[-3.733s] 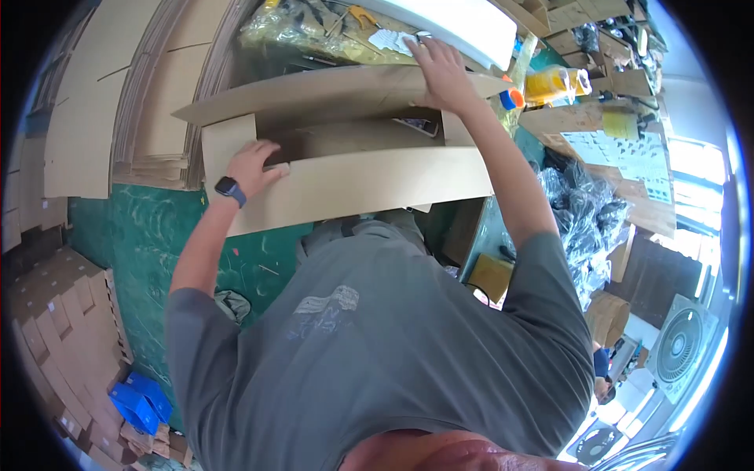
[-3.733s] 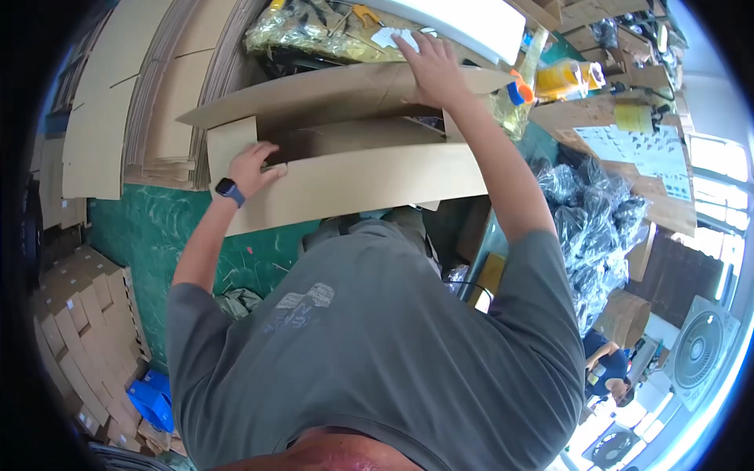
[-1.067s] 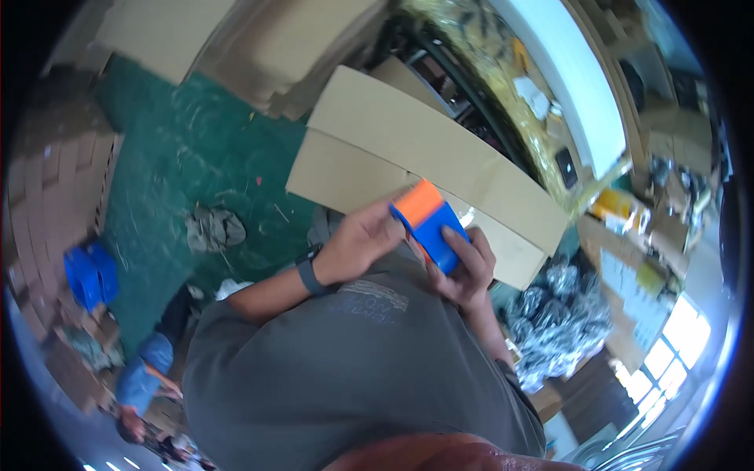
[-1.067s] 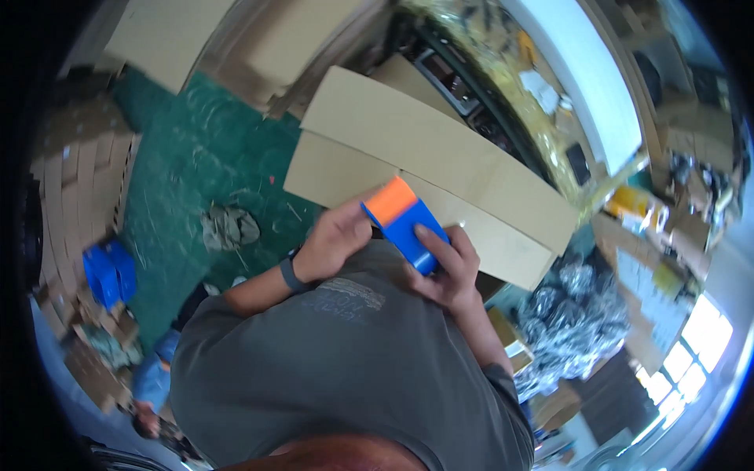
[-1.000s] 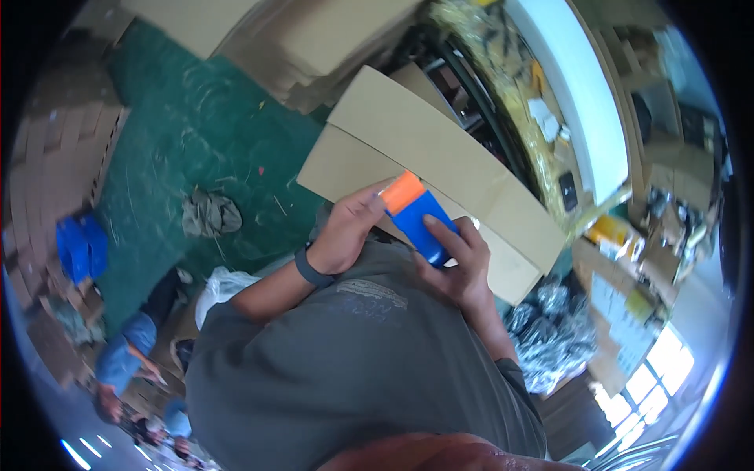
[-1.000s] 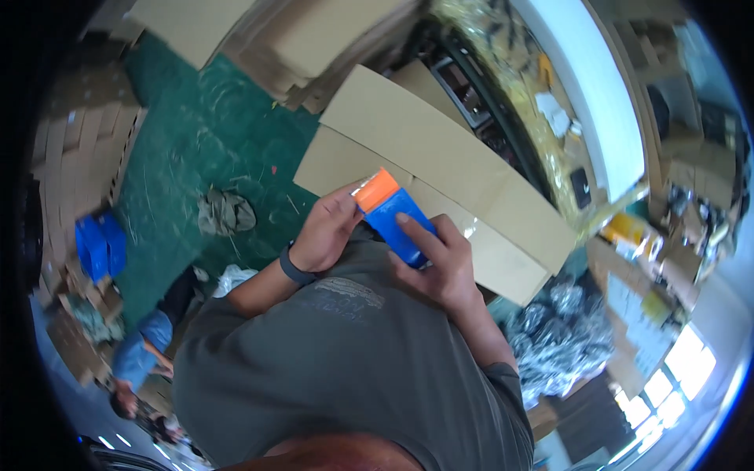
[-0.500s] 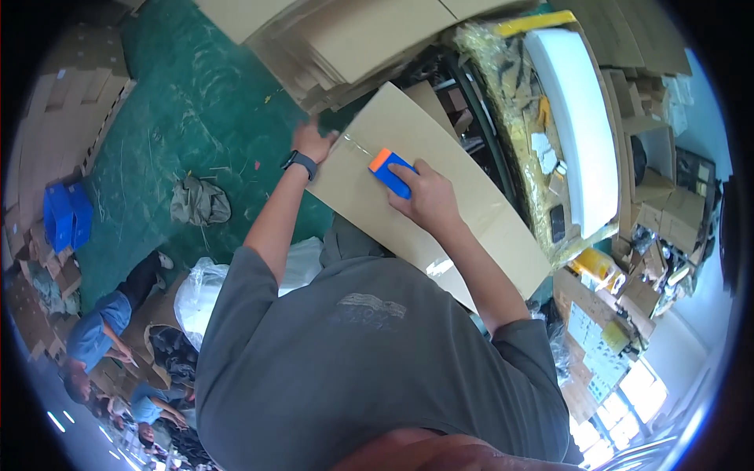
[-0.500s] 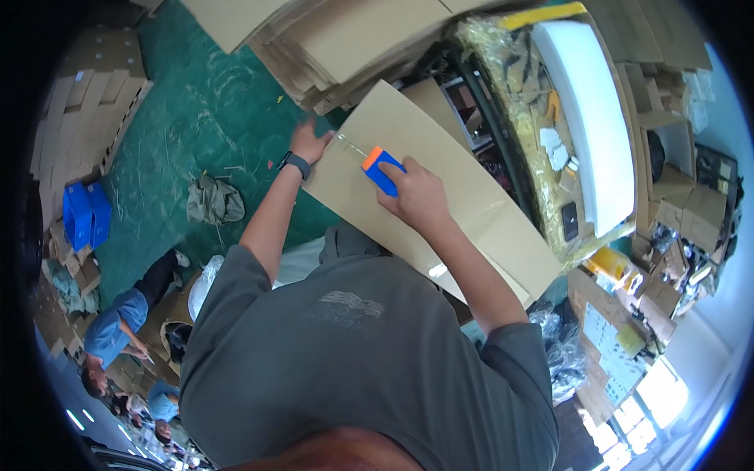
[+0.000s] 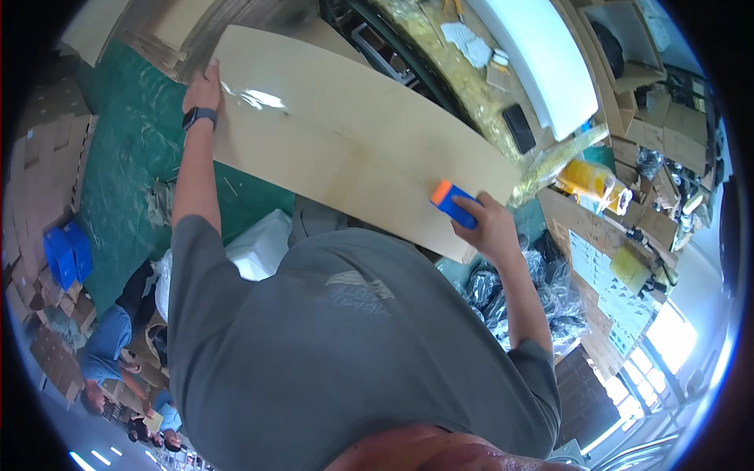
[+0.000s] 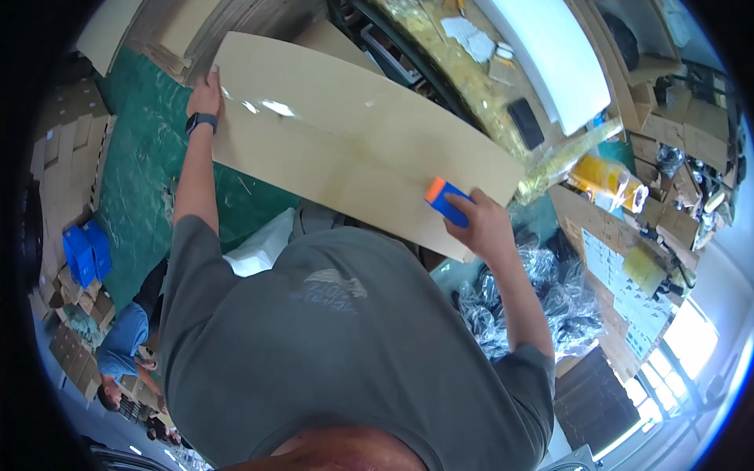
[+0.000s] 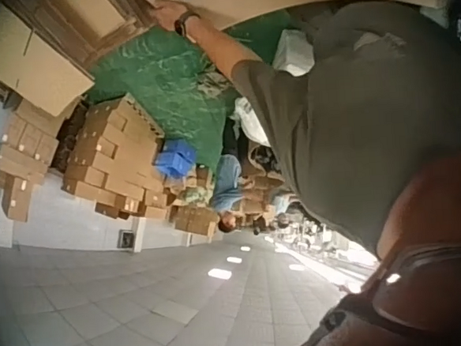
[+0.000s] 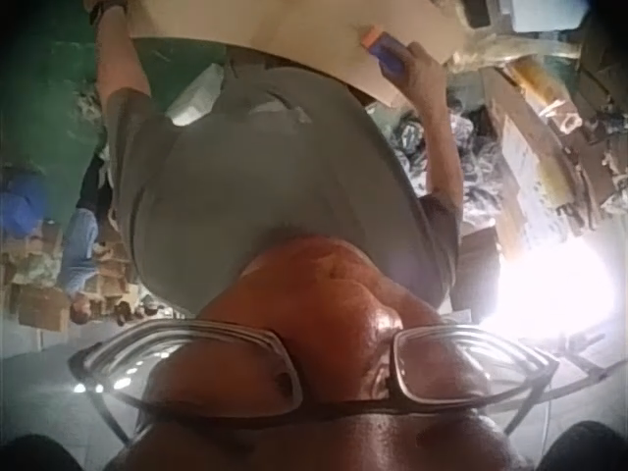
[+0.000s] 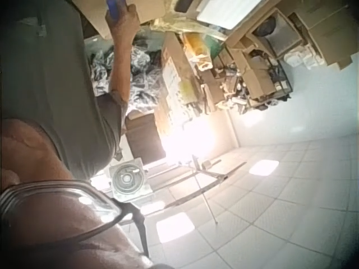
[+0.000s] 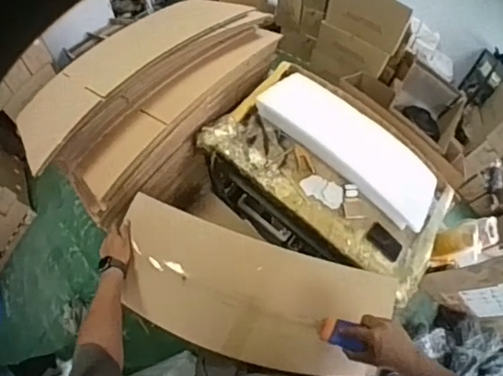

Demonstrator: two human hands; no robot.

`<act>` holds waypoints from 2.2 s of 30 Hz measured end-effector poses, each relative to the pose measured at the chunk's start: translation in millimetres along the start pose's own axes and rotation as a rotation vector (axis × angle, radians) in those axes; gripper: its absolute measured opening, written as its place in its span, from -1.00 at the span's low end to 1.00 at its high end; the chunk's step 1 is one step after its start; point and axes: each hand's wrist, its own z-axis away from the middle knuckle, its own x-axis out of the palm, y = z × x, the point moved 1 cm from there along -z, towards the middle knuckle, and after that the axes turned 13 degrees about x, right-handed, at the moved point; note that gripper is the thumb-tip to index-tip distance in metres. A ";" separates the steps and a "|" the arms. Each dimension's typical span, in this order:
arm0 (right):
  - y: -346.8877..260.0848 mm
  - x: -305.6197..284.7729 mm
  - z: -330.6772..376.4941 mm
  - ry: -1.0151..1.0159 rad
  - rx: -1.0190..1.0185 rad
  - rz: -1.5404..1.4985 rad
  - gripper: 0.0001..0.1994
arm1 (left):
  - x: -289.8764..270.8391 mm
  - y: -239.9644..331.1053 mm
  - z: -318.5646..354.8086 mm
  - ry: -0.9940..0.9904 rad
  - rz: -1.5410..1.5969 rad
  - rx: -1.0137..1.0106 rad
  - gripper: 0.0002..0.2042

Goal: Packing bicycle seats into cardboard boxes, applying foam protection, and sealing with tape.

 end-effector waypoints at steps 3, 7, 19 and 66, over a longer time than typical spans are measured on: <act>22.9 12.4 3.0 0.029 -0.103 0.006 -0.60 | 34.3 63.2 70.6 0.512 -0.418 0.201 -0.26; 40.2 20.3 5.4 0.034 -0.163 -0.050 -0.58 | 92.3 268.5 270.8 0.091 -0.175 0.521 -0.25; 284.0 20.2 88.7 -0.208 0.034 0.160 -0.57 | 138.5 297.8 322.3 0.174 -0.148 0.567 -0.15; 277.9 130.1 -2.6 0.158 0.256 -0.277 -0.11 | 128.4 246.1 284.6 0.001 0.205 0.778 -0.21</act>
